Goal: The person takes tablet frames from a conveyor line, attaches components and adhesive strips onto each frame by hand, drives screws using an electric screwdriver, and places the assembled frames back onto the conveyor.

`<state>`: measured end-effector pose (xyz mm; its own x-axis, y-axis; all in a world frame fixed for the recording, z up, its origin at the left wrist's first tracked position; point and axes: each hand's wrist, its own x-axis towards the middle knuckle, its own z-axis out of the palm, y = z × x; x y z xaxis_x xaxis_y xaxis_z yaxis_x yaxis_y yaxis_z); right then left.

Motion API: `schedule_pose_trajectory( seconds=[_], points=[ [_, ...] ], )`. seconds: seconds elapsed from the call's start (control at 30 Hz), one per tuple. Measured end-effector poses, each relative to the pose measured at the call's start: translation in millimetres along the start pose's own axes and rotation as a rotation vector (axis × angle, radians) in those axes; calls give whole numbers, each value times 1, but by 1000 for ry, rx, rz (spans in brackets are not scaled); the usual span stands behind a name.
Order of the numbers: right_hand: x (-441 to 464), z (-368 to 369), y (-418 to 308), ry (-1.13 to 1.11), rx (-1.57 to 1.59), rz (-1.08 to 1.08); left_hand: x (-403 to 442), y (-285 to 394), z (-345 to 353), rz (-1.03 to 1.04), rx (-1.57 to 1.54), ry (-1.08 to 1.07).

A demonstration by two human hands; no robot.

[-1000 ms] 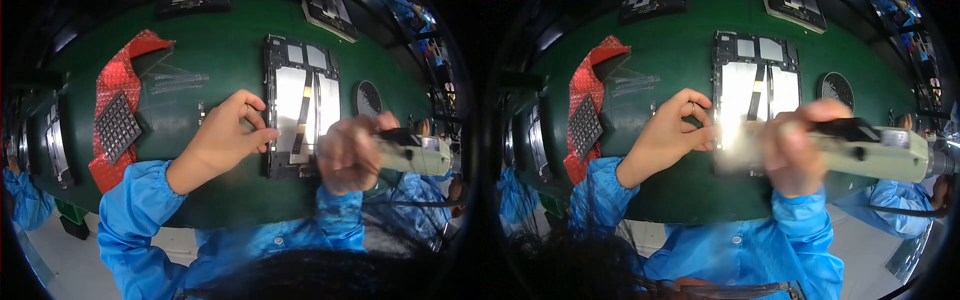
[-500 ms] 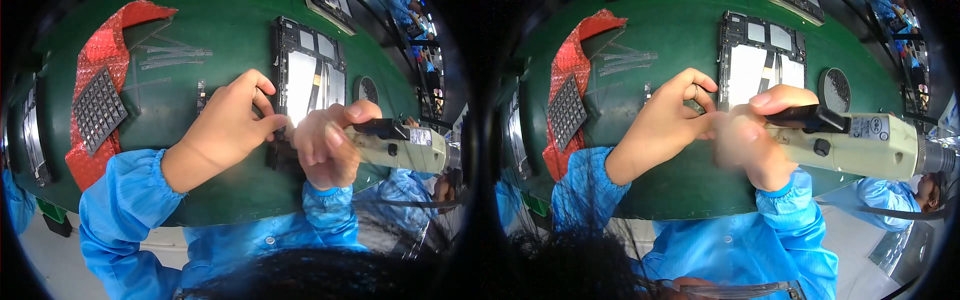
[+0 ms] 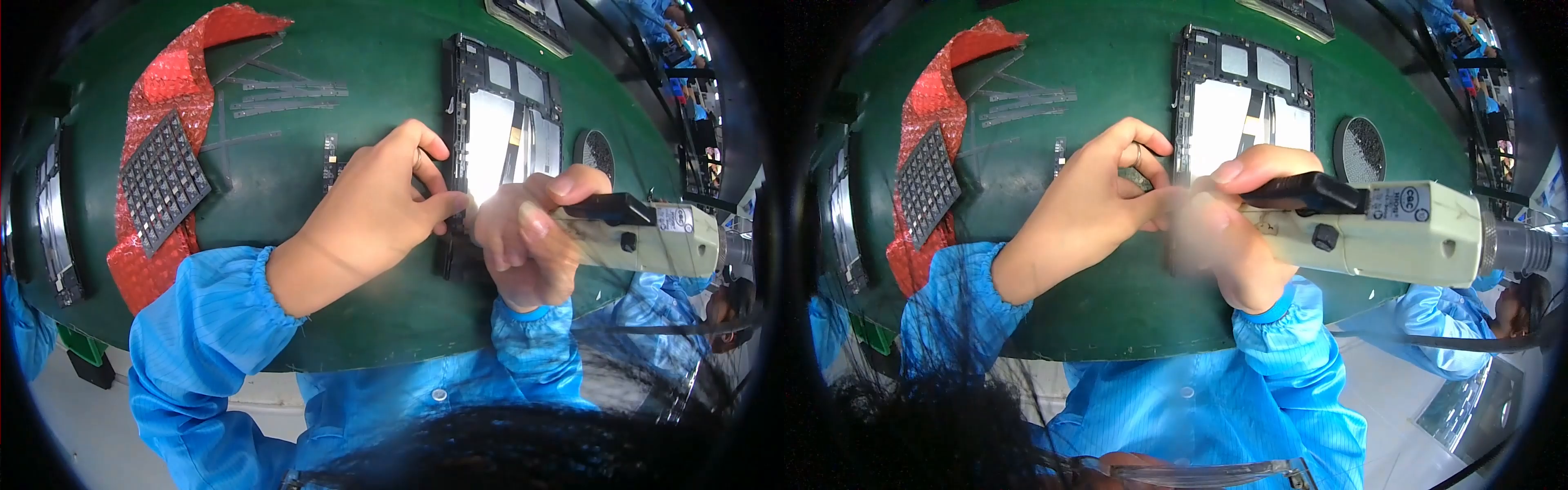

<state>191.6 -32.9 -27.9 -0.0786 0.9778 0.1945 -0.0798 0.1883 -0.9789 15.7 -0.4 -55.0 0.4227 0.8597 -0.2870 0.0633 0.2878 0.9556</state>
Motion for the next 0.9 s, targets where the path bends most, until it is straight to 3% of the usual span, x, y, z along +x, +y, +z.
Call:
schedule_pose_trajectory(
  seconds=[0.13, 0.23, 0.37, 0.53, 0.7, 0.77, 0.9],
  points=[
    [-1, 11, -6, 67, 151, 122, 3, -15, 5, 152, -76, 63],
    [-1, 14, -3, -12, 207, 41, 2, -15, 4, 273, 61, 91],
    [-2, 22, -4, -10, 152, 47, 11, -27, 2, 217, 46, -32],
    [-1, 22, -4, 2, 262, 68, -9, -4, 4, 186, -43, 33],
    [-3, 12, 1, -144, 191, 11, -57, 19, 7, 277, 553, 98],
    [-4, 13, 4, -89, 82, 135, -67, 13, 23, 307, 775, 151],
    [3, 9, -4, 73, 312, -11, -60, -2, 52, 391, 978, 262]
  ],
)
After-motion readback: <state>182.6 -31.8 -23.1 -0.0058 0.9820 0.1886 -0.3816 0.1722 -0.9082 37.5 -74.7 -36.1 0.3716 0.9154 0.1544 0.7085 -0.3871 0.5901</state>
